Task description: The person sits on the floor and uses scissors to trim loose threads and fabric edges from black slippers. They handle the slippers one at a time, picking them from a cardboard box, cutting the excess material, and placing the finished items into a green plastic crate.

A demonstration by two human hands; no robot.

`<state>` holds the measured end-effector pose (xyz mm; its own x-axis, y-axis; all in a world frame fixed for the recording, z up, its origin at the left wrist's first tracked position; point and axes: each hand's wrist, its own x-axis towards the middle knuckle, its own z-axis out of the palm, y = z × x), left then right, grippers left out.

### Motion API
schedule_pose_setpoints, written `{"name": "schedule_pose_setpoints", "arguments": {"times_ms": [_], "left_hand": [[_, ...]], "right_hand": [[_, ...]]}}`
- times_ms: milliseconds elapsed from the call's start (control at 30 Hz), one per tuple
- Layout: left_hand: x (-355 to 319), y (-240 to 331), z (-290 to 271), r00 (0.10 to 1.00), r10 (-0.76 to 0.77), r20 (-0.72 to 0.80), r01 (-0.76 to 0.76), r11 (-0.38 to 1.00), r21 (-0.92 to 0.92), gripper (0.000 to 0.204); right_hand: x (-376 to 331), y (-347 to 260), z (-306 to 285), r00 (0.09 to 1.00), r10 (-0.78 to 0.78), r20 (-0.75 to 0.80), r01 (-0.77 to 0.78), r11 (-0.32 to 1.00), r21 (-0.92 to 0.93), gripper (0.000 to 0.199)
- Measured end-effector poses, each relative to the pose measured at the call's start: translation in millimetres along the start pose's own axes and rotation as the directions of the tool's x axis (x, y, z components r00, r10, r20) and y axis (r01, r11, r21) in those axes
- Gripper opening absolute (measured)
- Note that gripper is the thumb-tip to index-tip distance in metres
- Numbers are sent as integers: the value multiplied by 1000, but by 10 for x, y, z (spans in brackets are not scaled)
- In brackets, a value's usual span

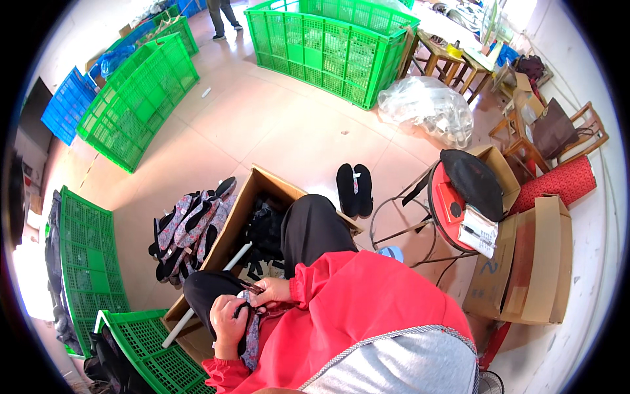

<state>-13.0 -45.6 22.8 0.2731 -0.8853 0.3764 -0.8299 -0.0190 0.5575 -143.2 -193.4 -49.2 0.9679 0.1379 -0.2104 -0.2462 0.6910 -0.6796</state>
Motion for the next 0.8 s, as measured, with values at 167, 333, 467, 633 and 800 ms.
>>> {"name": "schedule_pose_setpoints", "arguments": {"times_ms": [167, 333, 467, 633, 800], "left_hand": [[-8, -24, 11, 1000, 0, -2, 0, 1000, -10, 21], [-2, -5, 5, 1000, -7, 1, 7, 1000, -15, 21], [21, 45, -2, 1000, -29, 10, 29, 999, -18, 21], [-1, 32, 11, 999, -49, 2, 49, 999, -13, 21], [5, 29, 14, 998, -63, -10, 63, 998, -8, 21]], "right_hand": [[-13, -17, 23, 1000, 18, -13, -18, 1000, 20, 16], [20, 39, -19, 1000, 8, 7, -8, 1000, 22, 16], [77, 156, -87, 1000, -15, -9, 15, 999, 37, 15], [36, 39, -56, 998, -29, -54, 31, 999, 44, 15], [50, -3, -107, 981, -100, -166, 110, 992, 54, 16]]}}
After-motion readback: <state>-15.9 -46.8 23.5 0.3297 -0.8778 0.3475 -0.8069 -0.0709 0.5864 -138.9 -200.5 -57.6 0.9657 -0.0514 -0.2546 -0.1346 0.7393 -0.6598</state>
